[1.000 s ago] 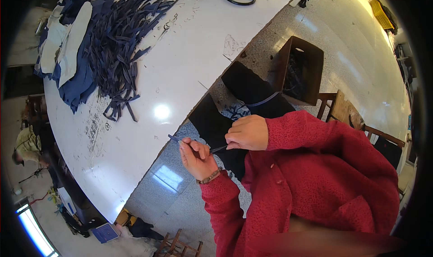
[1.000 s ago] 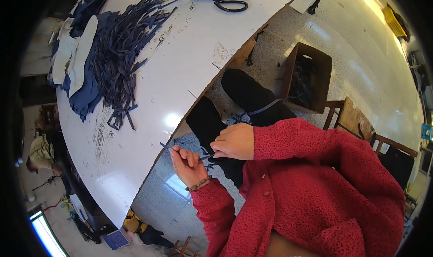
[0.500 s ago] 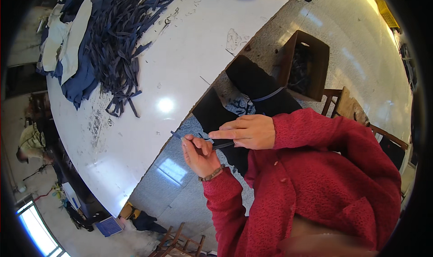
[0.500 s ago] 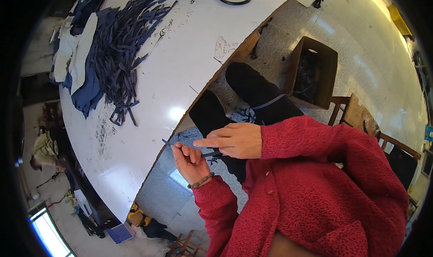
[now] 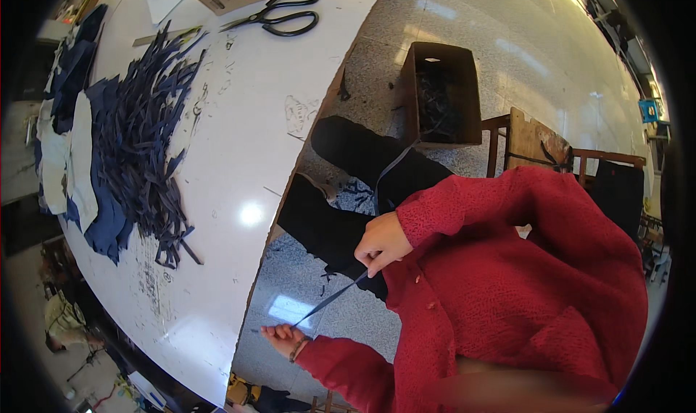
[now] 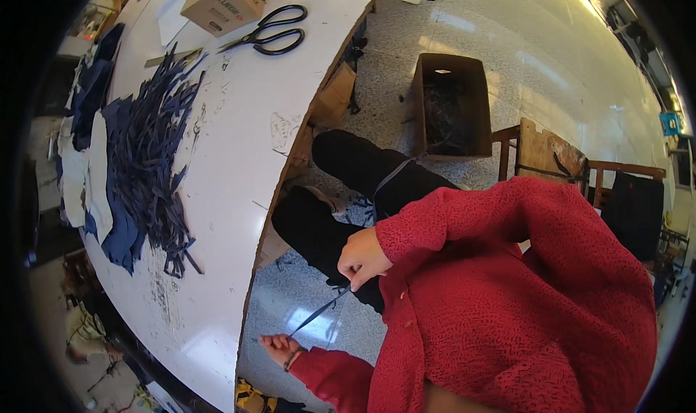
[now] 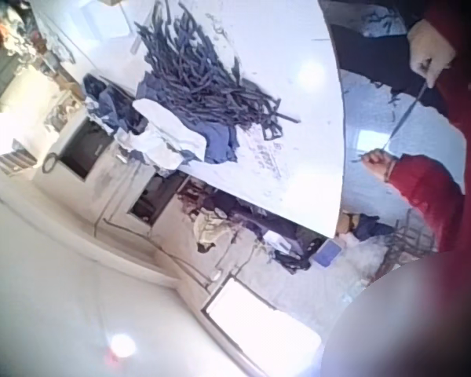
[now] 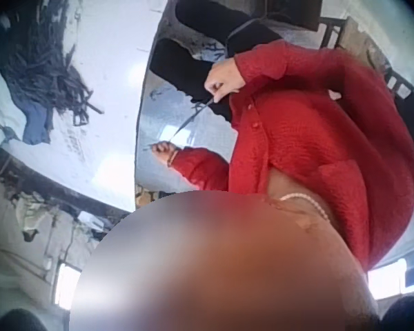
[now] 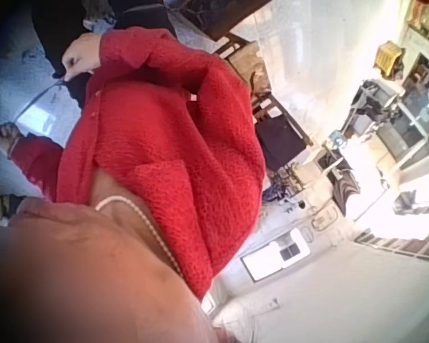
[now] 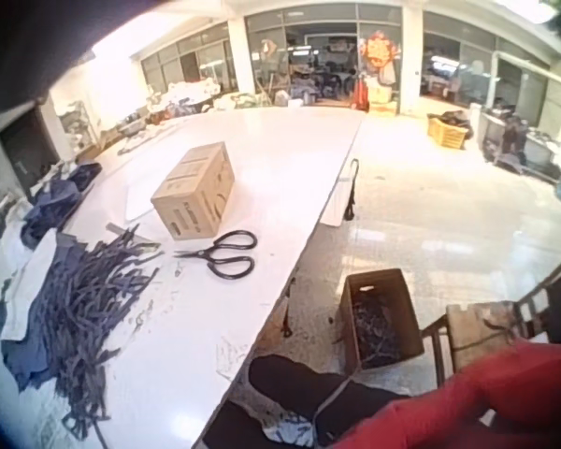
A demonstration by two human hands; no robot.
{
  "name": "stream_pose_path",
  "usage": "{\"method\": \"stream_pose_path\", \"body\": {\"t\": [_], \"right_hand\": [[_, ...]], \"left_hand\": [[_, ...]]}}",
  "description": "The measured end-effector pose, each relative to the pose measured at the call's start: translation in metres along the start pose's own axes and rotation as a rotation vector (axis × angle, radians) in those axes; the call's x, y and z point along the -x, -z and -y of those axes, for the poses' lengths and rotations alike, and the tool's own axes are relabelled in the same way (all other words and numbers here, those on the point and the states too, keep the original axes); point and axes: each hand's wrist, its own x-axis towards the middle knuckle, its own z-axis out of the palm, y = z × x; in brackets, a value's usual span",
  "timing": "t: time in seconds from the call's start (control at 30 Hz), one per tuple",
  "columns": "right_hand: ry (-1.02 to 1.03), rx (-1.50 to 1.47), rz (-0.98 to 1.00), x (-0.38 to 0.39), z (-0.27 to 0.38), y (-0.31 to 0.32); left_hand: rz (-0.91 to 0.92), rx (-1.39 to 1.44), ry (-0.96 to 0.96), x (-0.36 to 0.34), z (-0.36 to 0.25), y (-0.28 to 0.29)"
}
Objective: Cutting thin strips of blue fabric using large scissors.
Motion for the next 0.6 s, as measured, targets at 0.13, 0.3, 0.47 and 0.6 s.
{"method": "stream_pose_path", "body": {"t": [0.13,0.3,0.47,0.6], "right_hand": [[0.078,0.190,-0.052,0.015,-0.017,0.007],[0.012,0.302,-0.065,0.021,-0.015,0.007],[-0.008,0.407,-0.083,-0.006,0.009,-0.016],[0.073,0.433,-0.199,-0.007,0.001,-0.018]], "left_hand": [[-0.669,-0.375,-0.232,-0.026,-0.094,0.115],[-0.692,-0.770,-0.537,-0.008,-0.094,0.081],[0.518,-1.080,-0.184,0.086,0.075,-0.066],[0.522,-0.921,0.282,0.120,0.126,-0.109]]}}
